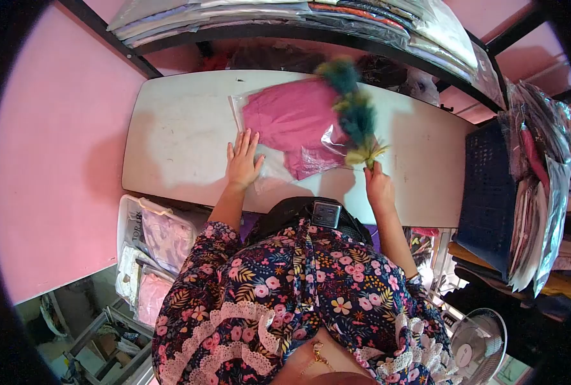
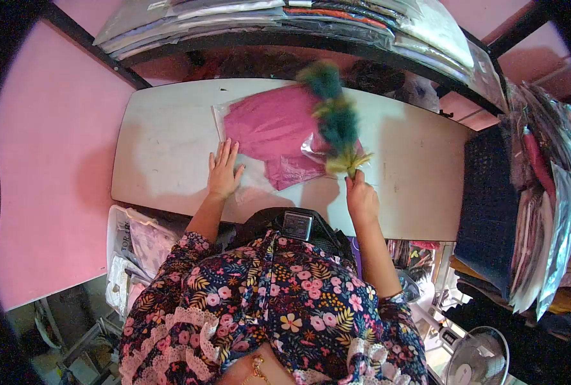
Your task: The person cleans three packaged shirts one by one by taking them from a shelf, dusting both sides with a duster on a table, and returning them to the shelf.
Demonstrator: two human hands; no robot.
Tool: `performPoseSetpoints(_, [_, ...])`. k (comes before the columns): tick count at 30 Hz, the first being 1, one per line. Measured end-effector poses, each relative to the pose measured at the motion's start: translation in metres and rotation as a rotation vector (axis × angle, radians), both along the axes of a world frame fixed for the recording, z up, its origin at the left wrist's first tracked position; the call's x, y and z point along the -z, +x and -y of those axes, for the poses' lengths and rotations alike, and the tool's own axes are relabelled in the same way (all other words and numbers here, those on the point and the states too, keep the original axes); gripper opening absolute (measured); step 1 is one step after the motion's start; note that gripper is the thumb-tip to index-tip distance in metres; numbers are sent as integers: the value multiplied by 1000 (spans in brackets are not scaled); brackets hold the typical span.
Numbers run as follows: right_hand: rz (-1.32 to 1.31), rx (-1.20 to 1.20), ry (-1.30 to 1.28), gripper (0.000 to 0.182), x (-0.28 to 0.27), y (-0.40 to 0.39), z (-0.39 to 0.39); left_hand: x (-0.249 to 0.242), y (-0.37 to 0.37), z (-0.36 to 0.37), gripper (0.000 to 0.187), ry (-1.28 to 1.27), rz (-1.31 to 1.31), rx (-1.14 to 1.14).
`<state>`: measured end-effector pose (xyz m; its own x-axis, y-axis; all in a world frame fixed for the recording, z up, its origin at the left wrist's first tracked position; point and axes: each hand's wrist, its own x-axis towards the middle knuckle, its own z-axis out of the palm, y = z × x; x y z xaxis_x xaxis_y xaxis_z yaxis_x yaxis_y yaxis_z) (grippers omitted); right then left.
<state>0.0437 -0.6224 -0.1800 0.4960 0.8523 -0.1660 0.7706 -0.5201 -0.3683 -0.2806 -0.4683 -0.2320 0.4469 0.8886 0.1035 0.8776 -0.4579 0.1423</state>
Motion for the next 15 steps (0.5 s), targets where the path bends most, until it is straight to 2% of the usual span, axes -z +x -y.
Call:
performPoseSetpoints(3, [-19, -133, 9, 31, -7, -6, -16, 0, 0, -1, 69, 0, -7, 1])
performPoseSetpoints(5, [-39, -376, -112, 35, -18, -22, -23, -1, 0, 0, 69, 2, -12, 2])
performPoseSetpoints(7, [-53, -520, -98, 35, -40, -38, -25, 0, 0, -1, 69, 6, -15, 4])
performPoseSetpoints(8, [-52, -519, -97, 35, -38, -35, -28, 1, 0, -1, 69, 10, -18, 1])
performPoseSetpoints(10, [7, -328, -76, 34, -28, -24, -40, 1, 0, -1, 69, 14, -23, -5])
performPoseSetpoints(11, [5, -331, -77, 34, -26, -17, -44, 0, 2, -1, 69, 5, -16, -1])
performPoseSetpoints(13, [45, -79, 13, 33, -22, -4, -50, -2, 3, -1, 69, -6, -7, 0])
performPoseSetpoints(15, [28, -111, 6, 32, -21, -7, -50, -3, 3, -1, 69, -6, -15, 3])
